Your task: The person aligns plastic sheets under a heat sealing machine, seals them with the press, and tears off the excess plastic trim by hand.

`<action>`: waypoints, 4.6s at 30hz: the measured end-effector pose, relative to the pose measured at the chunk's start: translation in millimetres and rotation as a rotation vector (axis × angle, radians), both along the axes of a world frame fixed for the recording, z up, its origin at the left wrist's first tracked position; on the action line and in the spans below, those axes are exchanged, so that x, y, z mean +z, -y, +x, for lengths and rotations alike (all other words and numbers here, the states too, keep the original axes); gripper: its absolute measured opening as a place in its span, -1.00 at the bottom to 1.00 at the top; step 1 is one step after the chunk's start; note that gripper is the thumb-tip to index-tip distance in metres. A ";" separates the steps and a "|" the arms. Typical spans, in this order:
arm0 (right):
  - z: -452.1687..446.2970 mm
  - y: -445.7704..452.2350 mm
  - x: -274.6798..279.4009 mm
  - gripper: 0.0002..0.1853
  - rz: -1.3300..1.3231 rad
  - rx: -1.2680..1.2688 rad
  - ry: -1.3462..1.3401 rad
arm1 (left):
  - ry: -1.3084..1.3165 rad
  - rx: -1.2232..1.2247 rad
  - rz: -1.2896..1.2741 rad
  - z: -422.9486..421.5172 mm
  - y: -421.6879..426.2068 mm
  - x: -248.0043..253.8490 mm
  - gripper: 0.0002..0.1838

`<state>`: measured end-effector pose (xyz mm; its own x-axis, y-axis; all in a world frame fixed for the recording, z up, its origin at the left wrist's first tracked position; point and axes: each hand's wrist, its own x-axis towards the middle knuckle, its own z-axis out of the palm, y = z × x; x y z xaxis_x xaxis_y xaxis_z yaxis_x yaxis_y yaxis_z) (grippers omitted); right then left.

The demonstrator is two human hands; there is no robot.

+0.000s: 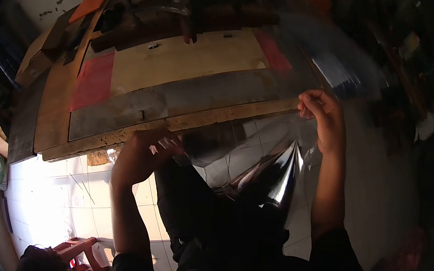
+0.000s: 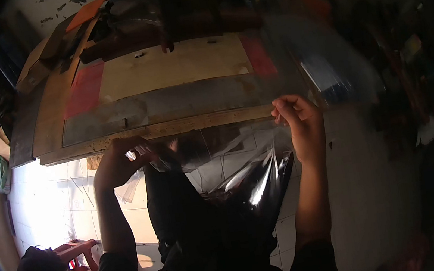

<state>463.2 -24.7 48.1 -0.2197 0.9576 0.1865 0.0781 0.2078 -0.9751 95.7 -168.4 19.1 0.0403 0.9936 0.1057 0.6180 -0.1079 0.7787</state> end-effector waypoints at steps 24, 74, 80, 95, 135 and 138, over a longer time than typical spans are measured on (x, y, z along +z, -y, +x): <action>-27.8 -42.4 -65.3 -0.79 -0.066 -0.039 0.032 | 0.242 0.326 0.111 -16.3 -40.8 -30.4 -0.62; -94.2 -150.6 -50.0 -0.83 0.314 -0.037 0.480 | -0.128 0.398 0.228 -54.1 -116.5 -9.5 -0.76; -122.6 -196.3 -58.0 -0.89 0.427 0.028 0.572 | -0.541 0.235 0.230 -86.9 -162.5 -33.6 -0.69; -101.7 -186.9 -34.7 -0.76 0.438 0.273 0.748 | -0.727 0.137 0.135 -68.4 -150.0 -16.7 -0.51; -113.2 -210.3 -58.9 -0.74 0.728 0.216 0.690 | -0.840 0.168 0.089 -63.4 -140.5 -17.1 -0.23; -110.6 -209.8 -59.3 -0.74 0.669 0.223 0.697 | -0.854 0.162 0.095 -63.8 -141.3 -18.2 -0.23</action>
